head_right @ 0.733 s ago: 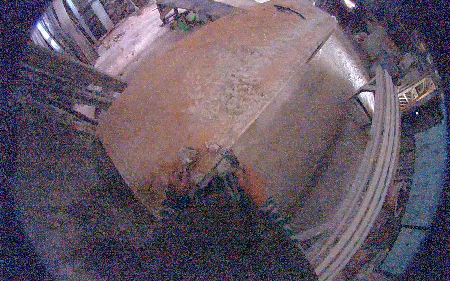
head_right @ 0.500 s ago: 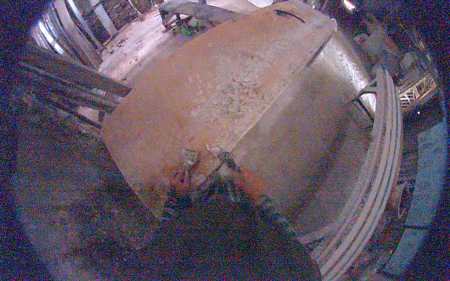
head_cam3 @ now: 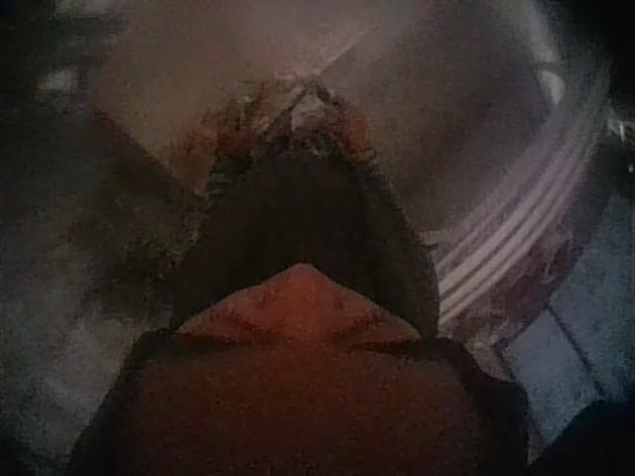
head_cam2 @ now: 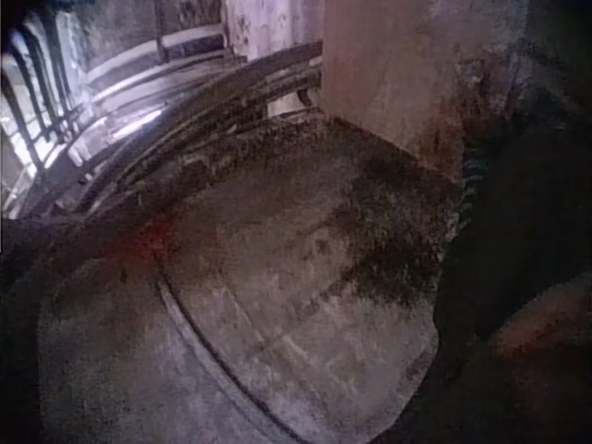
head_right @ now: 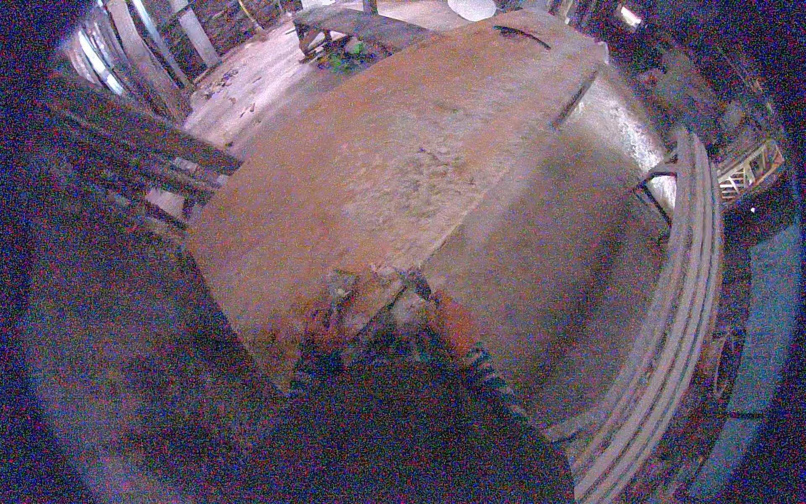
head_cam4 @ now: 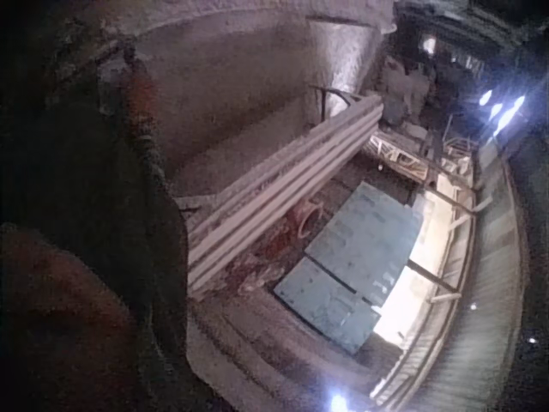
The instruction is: The person uses a metal scraper to remove a thick, flaky white residue from a large, curved wooden board. They repeatedly scrape the surface and wipe away the debris with their hand, working across different sections of the board.
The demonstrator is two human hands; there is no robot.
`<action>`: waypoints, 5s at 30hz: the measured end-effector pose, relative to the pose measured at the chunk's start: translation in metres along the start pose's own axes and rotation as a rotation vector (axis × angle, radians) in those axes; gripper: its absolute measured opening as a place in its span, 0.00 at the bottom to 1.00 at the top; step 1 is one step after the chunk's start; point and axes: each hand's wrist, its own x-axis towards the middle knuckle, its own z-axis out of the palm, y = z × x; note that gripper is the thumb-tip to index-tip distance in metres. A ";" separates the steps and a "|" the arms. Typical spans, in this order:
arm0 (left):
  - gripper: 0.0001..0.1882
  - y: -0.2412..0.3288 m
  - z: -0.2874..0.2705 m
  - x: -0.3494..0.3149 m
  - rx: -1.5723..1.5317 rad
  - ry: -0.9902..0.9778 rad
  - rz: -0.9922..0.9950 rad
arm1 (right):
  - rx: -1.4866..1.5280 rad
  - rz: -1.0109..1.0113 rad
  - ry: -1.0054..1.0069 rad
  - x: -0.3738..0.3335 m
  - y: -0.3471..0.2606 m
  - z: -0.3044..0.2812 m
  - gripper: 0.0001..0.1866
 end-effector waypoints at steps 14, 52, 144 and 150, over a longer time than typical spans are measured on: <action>0.21 0.014 -0.012 0.004 -0.009 -0.038 -0.009 | -0.072 -0.044 0.111 -0.003 0.022 0.005 0.19; 0.20 0.005 0.010 -0.002 -0.179 -0.058 -0.100 | -0.003 0.187 0.016 0.001 0.004 0.004 0.19; 0.27 -0.013 0.026 0.012 -0.384 -0.183 -0.273 | 0.022 -0.225 0.039 0.011 0.065 0.016 0.22; 0.27 0.002 0.021 0.020 -0.343 -0.032 -0.051 | 0.161 -0.093 -0.141 -0.002 0.071 0.068 0.27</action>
